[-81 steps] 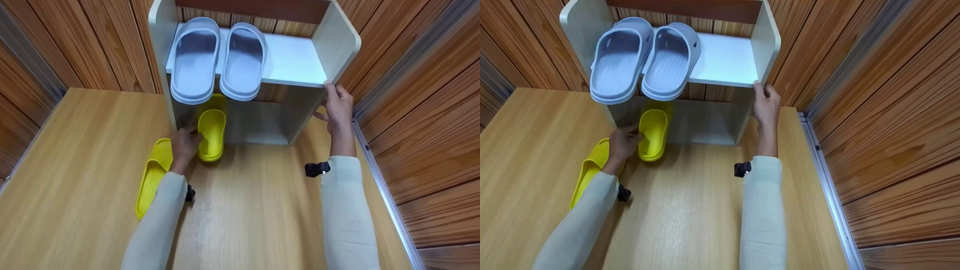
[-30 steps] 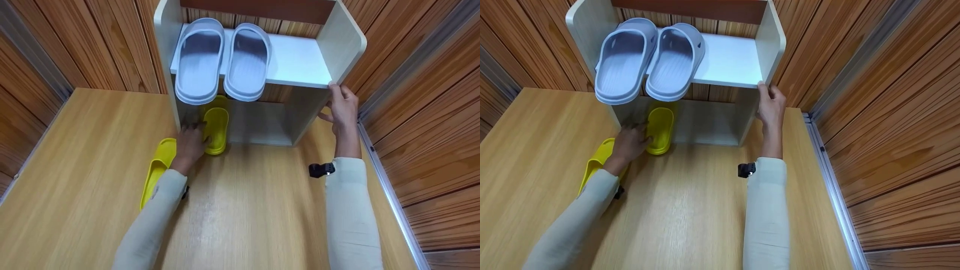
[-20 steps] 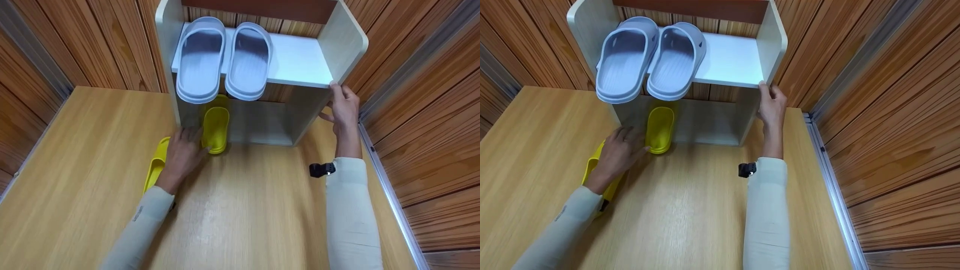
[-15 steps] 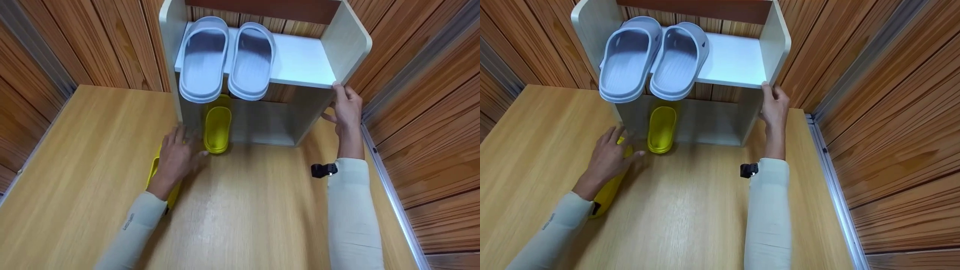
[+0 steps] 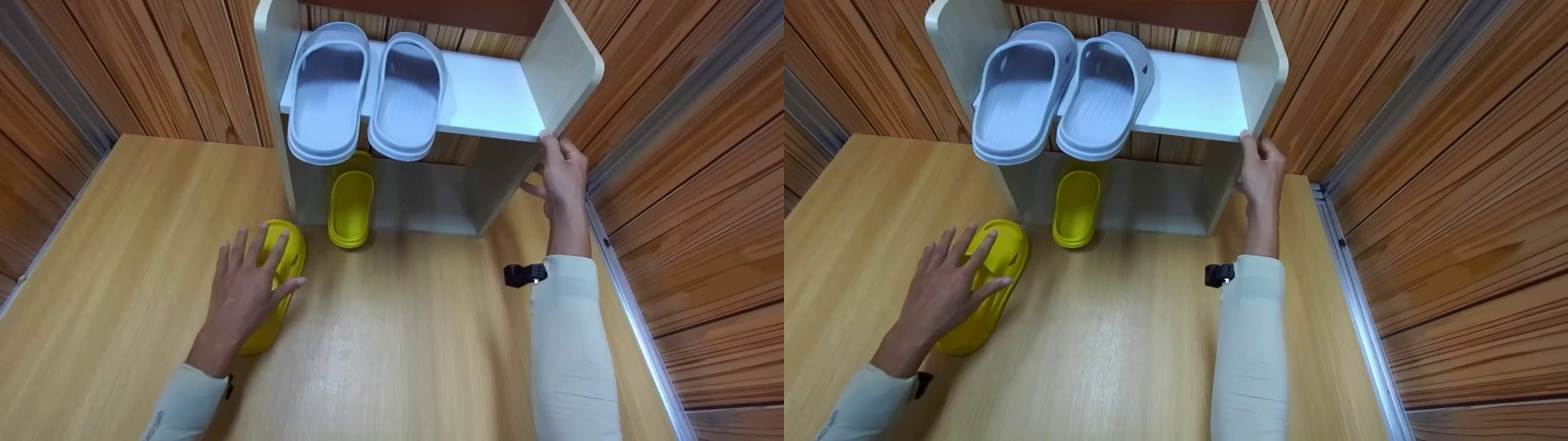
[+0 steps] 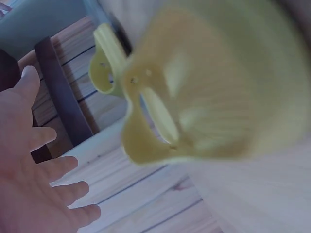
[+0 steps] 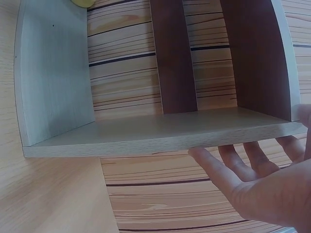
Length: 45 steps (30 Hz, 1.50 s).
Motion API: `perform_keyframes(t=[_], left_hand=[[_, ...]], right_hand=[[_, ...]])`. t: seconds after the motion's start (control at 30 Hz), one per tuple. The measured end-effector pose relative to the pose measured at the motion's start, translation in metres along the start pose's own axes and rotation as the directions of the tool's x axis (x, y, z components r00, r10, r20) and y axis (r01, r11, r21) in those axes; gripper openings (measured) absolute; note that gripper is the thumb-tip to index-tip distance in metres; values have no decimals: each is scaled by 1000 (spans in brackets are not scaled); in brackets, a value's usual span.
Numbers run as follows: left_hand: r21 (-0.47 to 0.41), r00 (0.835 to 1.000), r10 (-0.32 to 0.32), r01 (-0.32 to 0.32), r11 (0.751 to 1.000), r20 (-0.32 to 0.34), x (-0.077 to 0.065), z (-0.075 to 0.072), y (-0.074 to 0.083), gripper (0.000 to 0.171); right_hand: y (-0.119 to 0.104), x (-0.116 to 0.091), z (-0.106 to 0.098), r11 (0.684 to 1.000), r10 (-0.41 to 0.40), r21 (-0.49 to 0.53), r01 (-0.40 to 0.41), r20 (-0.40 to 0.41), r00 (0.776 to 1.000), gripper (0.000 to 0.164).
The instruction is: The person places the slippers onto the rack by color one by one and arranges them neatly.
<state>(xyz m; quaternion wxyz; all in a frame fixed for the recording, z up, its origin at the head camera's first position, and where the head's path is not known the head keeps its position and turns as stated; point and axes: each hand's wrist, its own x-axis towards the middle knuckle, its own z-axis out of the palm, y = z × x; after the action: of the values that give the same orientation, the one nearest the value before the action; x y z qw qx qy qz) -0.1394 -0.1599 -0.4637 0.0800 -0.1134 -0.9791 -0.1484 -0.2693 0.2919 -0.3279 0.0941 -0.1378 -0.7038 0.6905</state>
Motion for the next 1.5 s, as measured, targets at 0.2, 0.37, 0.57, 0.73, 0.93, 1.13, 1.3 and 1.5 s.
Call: perform_keyframes(t=[0.2, 0.37, 0.57, 0.73, 0.93, 1.13, 1.3, 1.5], left_hand=[[67, 995, -90, 87, 994, 43, -33, 0, -13, 88], [71, 982, -163, 157, 985, 93, -54, 3, -19, 106], [23, 948, -250, 250, 968, 195, -71, 10, -23, 123], [-10, 917, -315, 327, 945, 245, -80, 15, -25, 131], [-40, 910, -351, 368, 929, 222, -89, 19, -31, 130], [-126, 896, -364, 404, 906, 253, -87, 21, -35, 122], [-199, 887, -373, 431, 880, 272, -82, 24, -32, 117], [-210, 875, -393, 456, 865, 282, -73, 28, -26, 105]], right_hand=[[1, 0, 3, 1000, -20, 0, 20, 8, 1000, 37], [0, -1, 2, 1000, -12, -3, 12, 3, 1000, 33], [0, 0, 0, 1000, 16, 2, -16, 2, 1000, 35], [1, -1, 0, 1000, 18, -10, -18, -2, 1000, 36], [1, -1, 0, 1000, 11, -14, -11, -5, 1000, 37], [0, 0, 0, 1000, -4, -9, 4, -7, 1000, 37], [1, 0, -1, 1000, -8, 2, 8, 8, 1000, 33], [2, 0, 1, 1000, -11, -1, 11, 6, 1000, 36]])
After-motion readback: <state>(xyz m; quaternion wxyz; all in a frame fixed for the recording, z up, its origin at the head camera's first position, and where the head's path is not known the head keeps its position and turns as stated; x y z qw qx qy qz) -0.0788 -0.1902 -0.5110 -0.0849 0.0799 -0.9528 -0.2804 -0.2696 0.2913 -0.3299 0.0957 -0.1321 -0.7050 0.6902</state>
